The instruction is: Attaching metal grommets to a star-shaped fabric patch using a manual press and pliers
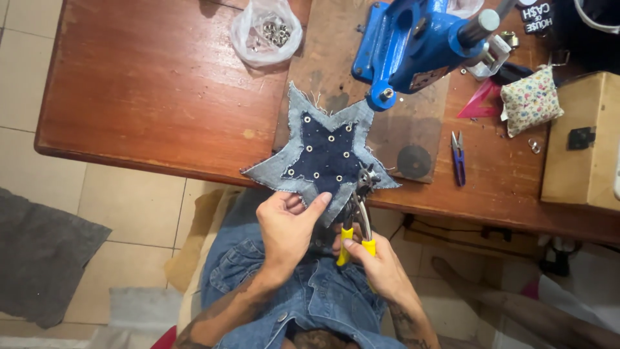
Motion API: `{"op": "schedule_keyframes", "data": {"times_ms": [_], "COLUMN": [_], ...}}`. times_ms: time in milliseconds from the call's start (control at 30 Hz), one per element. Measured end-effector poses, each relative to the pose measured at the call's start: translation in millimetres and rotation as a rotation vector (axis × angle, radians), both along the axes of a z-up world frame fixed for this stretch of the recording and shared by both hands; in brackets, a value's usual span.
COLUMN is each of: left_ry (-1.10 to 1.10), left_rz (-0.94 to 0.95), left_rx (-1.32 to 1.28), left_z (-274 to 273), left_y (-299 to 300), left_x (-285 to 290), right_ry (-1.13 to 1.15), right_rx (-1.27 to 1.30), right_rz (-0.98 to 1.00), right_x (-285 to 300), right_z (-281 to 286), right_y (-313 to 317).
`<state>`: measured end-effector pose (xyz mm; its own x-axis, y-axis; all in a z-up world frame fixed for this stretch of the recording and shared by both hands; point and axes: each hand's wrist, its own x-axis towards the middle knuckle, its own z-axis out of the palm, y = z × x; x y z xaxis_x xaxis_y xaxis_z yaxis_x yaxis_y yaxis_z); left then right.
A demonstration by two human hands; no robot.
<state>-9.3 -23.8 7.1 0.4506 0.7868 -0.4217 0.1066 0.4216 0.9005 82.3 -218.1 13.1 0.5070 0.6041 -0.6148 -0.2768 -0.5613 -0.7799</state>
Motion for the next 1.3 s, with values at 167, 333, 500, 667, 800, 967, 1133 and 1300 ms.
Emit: {"op": "schedule_keyframes", "data": {"times_ms": [167,333,500,667,800,967,1133,1300], "left_ry": [-0.003,0.006,-0.012,0.016,-0.008,-0.123,-0.094,-0.109], "left_rz": [-0.007,-0.004,0.022,0.027,0.036,0.0,-0.072,-0.105], "left_rx": [0.01,0.011,-0.018,-0.026,-0.049,-0.106,-0.116,-0.018], "left_z": [2.4,1.5,2.9,0.3,-5.1,1.6,4.2,0.2], "left_y": [0.8,0.6,0.4,0.5,5.1,9.0,10.5,11.3], "left_x": [-0.6,-0.3,0.7,0.3,-1.5,-7.3,-11.0,-10.8], "right_ry": [-0.019,-0.01,0.025,-0.196,-0.293,-0.189,-0.075,0.096], "right_rx": [-0.036,-0.082,-0.154,-0.348,-0.318,-0.263,-0.073,0.163], "right_rz": [-0.024,-0.045,-0.103,-0.005,-0.012,-0.136,-0.127,-0.213], "right_x": [-2.4,-3.8,-6.1,-11.1,-15.6,-20.6,-19.2,-17.8], "right_z": [-6.3,5.3,17.1,18.8,8.6,-8.5,-10.5,-4.6], "right_y": [-0.4,6.8,14.0,23.0,25.3,19.7,5.0,-19.2]}}
